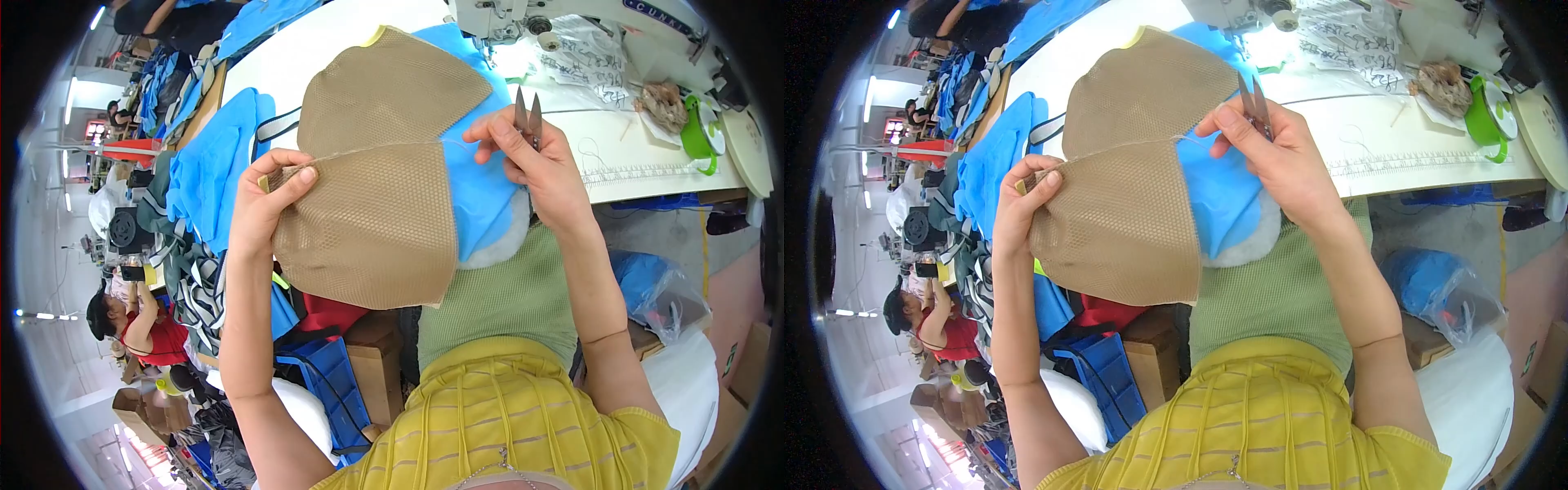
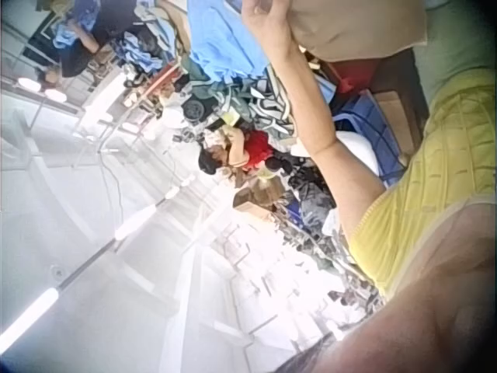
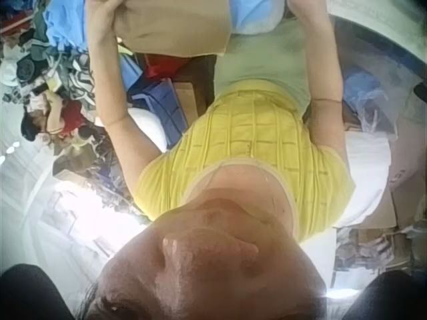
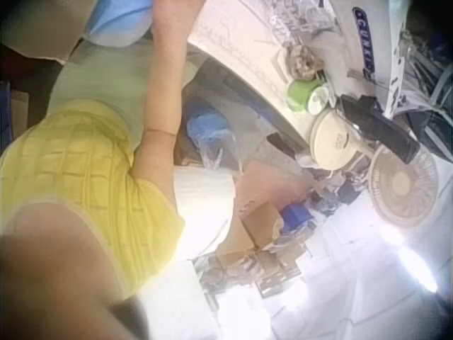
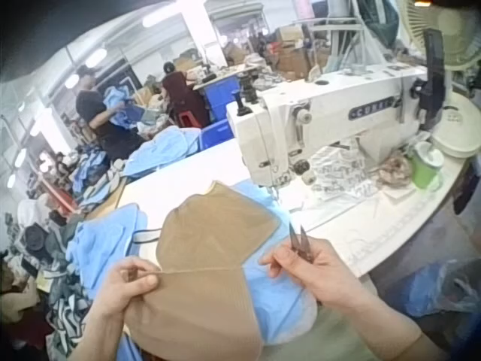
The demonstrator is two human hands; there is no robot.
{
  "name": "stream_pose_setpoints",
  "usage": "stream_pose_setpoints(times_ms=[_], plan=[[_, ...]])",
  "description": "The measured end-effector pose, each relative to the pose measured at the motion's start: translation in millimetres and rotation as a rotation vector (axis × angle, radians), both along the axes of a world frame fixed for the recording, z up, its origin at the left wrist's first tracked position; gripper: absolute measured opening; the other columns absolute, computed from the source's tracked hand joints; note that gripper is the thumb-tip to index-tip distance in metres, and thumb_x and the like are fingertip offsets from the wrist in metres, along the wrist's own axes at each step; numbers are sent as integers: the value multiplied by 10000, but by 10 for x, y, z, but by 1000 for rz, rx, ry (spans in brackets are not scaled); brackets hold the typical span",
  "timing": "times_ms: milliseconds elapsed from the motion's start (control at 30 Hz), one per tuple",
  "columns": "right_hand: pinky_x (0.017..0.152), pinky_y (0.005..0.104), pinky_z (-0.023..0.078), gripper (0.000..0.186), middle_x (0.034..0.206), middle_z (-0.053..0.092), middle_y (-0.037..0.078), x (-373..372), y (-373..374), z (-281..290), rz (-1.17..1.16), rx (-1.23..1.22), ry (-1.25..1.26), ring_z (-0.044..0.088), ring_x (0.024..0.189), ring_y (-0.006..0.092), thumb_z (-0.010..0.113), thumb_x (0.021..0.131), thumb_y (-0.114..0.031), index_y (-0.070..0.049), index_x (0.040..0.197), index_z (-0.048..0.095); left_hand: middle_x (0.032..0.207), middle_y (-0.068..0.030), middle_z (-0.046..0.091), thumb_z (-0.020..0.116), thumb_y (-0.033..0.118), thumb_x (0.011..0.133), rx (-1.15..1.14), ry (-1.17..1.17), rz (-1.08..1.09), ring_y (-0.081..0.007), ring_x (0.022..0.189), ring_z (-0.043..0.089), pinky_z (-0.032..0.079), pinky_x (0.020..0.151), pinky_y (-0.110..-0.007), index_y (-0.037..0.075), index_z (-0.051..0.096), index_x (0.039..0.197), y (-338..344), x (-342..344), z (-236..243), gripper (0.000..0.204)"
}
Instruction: Sewing and trimming various components of a blue fabric bag using a sewing machine and thread snips.
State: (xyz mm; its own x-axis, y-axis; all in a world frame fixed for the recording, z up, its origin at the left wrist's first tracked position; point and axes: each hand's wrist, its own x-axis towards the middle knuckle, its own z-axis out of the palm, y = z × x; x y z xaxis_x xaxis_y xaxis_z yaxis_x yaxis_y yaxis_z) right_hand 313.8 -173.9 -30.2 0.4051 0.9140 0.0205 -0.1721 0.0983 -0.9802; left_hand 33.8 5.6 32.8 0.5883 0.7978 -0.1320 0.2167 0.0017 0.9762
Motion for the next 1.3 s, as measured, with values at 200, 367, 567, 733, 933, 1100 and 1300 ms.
stream_pose_setpoints(times_ms=[200, 367, 567, 733, 933, 1100, 1300], plan=[[628, 223, 463, 372, 849, 698, 29, -124, 54, -29, -8, 5, -69, 599, 665, 77, 577, 1037, -380, -30, 1015, 702, 985, -20, 672, 856, 266, 820, 239, 199, 129, -117, 934, 618, 478, 844, -261, 90, 739, 1057, 495, 189, 37, 317], [622, 262, 487, 392, 887, 730, 61, -212, 100, -183, -48, -54, -250, 650, 678, 109, 567, 1037, -369, 3, 1028, 692, 1263, -143, 654, 824, 240, 837, 1219, 425, 255, -295, 1197, 598, 456, 1031, -388, 51, 656, 1261, 660, 539, 74, 493], [667, 278, 518, 400, 879, 743, 105, -174, 105, -273, -56, -129, -388, 717, 750, 139, 560, 1032, -358, 22, 1030, 687, 1465, -127, 514, 882, 314, 713, 1019, 316, -297, -313, 1395, 448, 246, 1181, -489, 99, 652, 1282, -498, 190, -4, 651], [704, 283, 533, 407, 909, 746, 97, -210, 125, -289, -94, -48, -348, 728, 773, 157, 555, 1035, -360, 24, 1042, 689, 1675, -177, 166, 918, 309, 616, 881, 532, -495, -364, 1568, 88, -86, 1185, -634, 268, 613, 1387, -1069, -95, -238, 830], [718, 280, 529, 394, 928, 740, 81, -211, 127, -320, -90, -58, -374, 725, 778, 156, 550, 1040, -352, 18, 1045, 688, 1686, -145, 167, 739, -17, 715, 943, 645, -317, -322, 1570, 126, -126, 1167, -645, 294, 612, 1399, -1184, -45, -723, 762], [712, 281, 526, 390, 921, 734, 77, -199, 132, -274, -99, -54, -332, 714, 773, 147, 538, 1048, -348, 15, 1051, 680, 1614, -115, 366, 614, -33, 789, 940, 506, -373, -314, 1548, 219, -50, 1209, -598, 251, 635, 1379, -985, -51, -656, 655], [551, 278, 452, 296, 772, 683, 57, -468, 89, -25, -288, -30, -364, 683, 714, 132, 563, 1046, -306, -33, 1126, 643, 1323, -72, 661, 483, 191, 1076, 6, 71, -95, -203, 1309, 542, 343, 1153, -336, 39, 588, 1397, -697, -65, -410, 370]])
